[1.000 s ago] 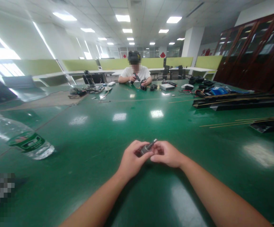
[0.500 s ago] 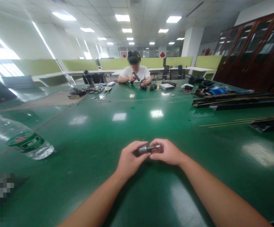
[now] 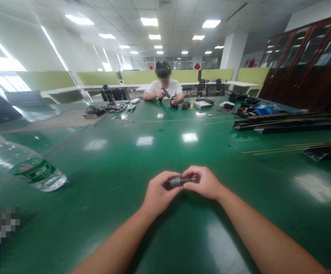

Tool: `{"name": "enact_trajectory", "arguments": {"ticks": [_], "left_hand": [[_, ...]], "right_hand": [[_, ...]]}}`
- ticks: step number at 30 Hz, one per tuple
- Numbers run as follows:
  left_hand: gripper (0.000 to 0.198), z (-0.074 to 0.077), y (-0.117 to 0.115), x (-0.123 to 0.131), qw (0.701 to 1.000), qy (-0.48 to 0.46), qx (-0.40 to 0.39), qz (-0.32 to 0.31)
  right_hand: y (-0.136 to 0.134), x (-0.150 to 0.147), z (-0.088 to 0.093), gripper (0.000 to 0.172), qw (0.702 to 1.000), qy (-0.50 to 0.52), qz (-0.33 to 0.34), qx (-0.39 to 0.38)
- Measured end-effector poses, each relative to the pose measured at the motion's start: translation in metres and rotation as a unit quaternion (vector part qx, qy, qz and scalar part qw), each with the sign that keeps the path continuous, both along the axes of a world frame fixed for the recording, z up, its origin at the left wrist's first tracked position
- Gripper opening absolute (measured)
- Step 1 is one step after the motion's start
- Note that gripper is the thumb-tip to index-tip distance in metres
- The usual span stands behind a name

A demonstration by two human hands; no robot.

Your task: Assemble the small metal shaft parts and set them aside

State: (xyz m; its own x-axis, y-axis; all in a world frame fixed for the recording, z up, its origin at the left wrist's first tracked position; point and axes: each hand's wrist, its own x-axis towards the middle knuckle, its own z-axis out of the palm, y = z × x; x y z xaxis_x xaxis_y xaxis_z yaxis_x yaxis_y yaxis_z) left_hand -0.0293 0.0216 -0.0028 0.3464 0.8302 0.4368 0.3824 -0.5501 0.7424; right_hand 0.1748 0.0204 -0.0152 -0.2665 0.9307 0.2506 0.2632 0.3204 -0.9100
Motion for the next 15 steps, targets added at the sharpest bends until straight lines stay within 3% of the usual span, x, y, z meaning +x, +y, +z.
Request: {"name": "enact_trajectory", "arguments": {"ticks": [15], "left_hand": [[0.020,-0.0014,-0.0008,0.0006,1.000,0.009,0.010,-0.013]], "right_hand": [[-0.0006,-0.0012,-0.0003,0.015,1.000,-0.020,0.001,0.011]]}}
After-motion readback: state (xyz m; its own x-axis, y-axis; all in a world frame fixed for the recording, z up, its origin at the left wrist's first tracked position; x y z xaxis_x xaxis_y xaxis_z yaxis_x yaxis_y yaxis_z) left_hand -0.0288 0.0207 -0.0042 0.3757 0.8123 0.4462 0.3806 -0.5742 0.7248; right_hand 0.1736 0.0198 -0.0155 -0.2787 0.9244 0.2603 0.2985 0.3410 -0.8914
